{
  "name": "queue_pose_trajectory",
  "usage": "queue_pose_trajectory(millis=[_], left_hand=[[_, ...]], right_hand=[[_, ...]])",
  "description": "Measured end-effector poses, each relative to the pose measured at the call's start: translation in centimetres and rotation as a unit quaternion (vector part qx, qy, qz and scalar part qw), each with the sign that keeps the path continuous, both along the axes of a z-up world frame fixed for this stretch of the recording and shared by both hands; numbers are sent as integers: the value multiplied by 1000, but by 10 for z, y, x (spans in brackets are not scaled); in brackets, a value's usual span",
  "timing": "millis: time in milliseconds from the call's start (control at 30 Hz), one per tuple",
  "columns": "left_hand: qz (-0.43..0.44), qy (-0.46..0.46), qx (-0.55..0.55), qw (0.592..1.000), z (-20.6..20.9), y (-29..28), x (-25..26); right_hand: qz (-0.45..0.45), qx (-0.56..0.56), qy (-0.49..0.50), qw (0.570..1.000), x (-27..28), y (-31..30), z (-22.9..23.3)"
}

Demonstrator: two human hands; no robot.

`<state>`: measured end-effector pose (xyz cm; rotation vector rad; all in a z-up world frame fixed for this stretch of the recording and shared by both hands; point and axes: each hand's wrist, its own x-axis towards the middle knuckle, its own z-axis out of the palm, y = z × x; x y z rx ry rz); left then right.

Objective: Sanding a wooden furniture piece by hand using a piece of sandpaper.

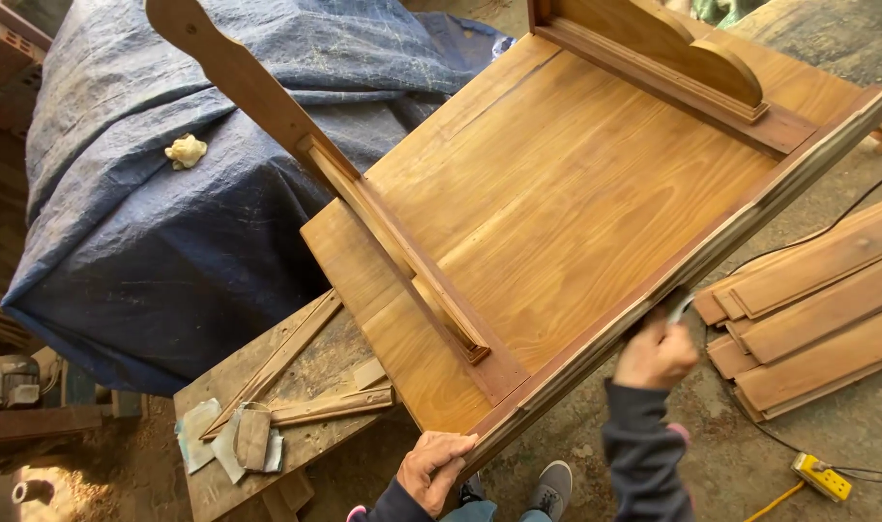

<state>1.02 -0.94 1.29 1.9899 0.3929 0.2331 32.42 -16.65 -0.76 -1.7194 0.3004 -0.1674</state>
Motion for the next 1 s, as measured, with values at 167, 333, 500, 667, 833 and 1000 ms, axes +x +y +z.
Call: queue_pose_trajectory(millis=[167,333,500,667,833,1000], left_hand=[[-8,-15,12,1000,2,1,1],[-39,-10,6,999,15,5,7],[-62,-25,-11,998,10,14,12],[-142,-68,8,987,6,30,12],[-234,-57,8,971,4,53,16],[-308,-95,-26,946,-26,67,22]], right_hand=[[84,-186,-346,916,-155,24,39],[32,-122,-138,982,-87,16,-10],[24,-92,-77,993,-119,20,-3],[62,-103,-176,977,-253,51,26],[-24,-180,-61,982,-175,40,-44],[-35,-115,-28,992,-257,61,14]])
